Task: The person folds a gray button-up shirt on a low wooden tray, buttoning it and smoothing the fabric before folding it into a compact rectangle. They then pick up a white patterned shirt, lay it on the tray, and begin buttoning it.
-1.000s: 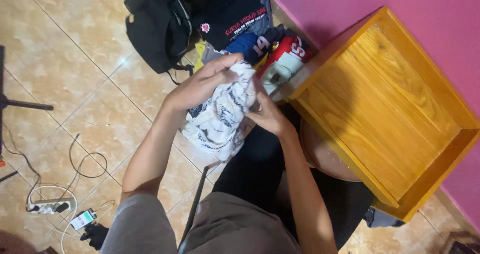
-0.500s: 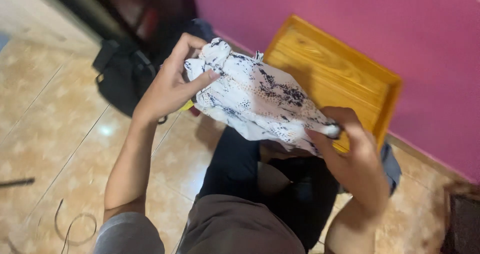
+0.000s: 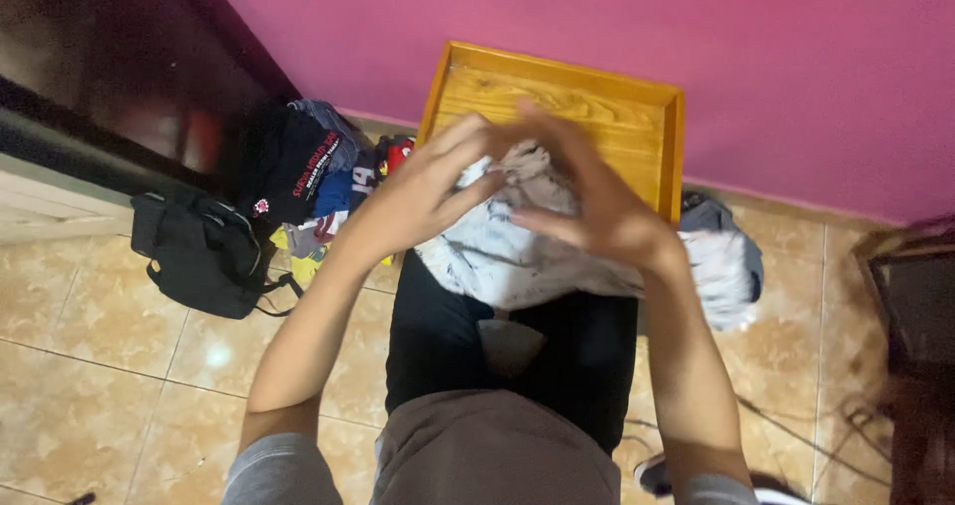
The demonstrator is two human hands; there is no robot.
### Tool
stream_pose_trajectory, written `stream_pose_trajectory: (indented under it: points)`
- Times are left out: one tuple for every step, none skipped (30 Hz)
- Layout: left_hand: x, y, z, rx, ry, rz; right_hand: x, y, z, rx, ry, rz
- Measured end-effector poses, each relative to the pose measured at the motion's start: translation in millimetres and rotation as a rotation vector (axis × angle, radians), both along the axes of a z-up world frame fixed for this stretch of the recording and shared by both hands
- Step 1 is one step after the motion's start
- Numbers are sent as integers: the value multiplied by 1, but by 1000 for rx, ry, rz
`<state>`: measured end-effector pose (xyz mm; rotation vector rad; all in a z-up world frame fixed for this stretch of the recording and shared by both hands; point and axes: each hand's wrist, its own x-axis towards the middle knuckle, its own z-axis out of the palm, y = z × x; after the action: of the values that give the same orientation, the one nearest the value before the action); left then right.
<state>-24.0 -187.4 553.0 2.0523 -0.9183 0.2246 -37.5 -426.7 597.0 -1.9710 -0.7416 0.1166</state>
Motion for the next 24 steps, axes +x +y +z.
stream_pose_trajectory:
  points:
    - [4, -8, -10, -5, 84, 0, 11, 8, -9, 72, 142, 44]
    - [2, -11, -12, -2, 91, -10, 12, 5, -20, 76, 148, 34]
    - [1, -13, -14, -51, 198, 9, 16, 3, -30, 40, 139, 19]
    - [1, -14, -16, -101, 305, 27, 20, 2, -40, 4, 130, 5]
    - [-1, -14, -22, -101, 311, 24, 21, -5, -43, 3, 137, 1]
    - [-3, -14, -28, -120, 456, 20, 21, -12, -45, 9, 84, -82]
    - [-6, -15, -35, -138, 599, 11, 20, -21, -49, 13, 29, -169]
    - [-8, -13, -56, -138, 604, 2, 21, -29, -45, 10, 33, -177]
    - [-8, -11, -76, 72, 605, -20, 22, -37, -40, 61, -8, -214]
    - [-9, -10, -96, 283, 598, -43, 23, -45, -35, 112, -50, -252]
    - [-10, -11, -124, 282, 600, -49, 25, -51, -30, 109, -49, -257]
    - [-10, -13, -153, 294, 516, -35, 27, -58, -25, 189, -114, -302]
    - [-10, -13, -181, 307, 430, -21, 30, -64, -21, 271, -183, -348]
    - [-17, -21, -179, 308, 429, -25, 34, -73, -25, 272, -183, -352]
    - [-24, -30, -178, 180, 566, -37, 36, -84, -29, 284, -218, -364]
    - [-31, -39, -177, 50, 701, -49, 38, -94, -33, 296, -252, -376]
    - [-30, -53, -160, 51, 703, -54, 37, -86, -26, 295, -251, -381]
    - [-29, -66, -144, 69, 672, -26, 34, -78, -19, 313, -268, -358]
    - [-27, -79, -128, 86, 636, 1, 33, -69, -11, 332, -291, -335]
    - [-24, -84, -145, 88, 632, -5, 31, -66, -3, 331, -295, -341]
    - [-22, -90, -163, -86, 501, -42, 29, -64, 4, 256, -261, -296]
    - [-21, -95, -181, -258, 368, -77, 27, -62, 12, 181, -226, -252]
    - [-20, -86, -192, -258, 366, -81, 31, -73, 12, 181, -229, -256]
    - [-19, -77, -202, -315, 517, 120, 36, -85, 13, 65, -405, -379]
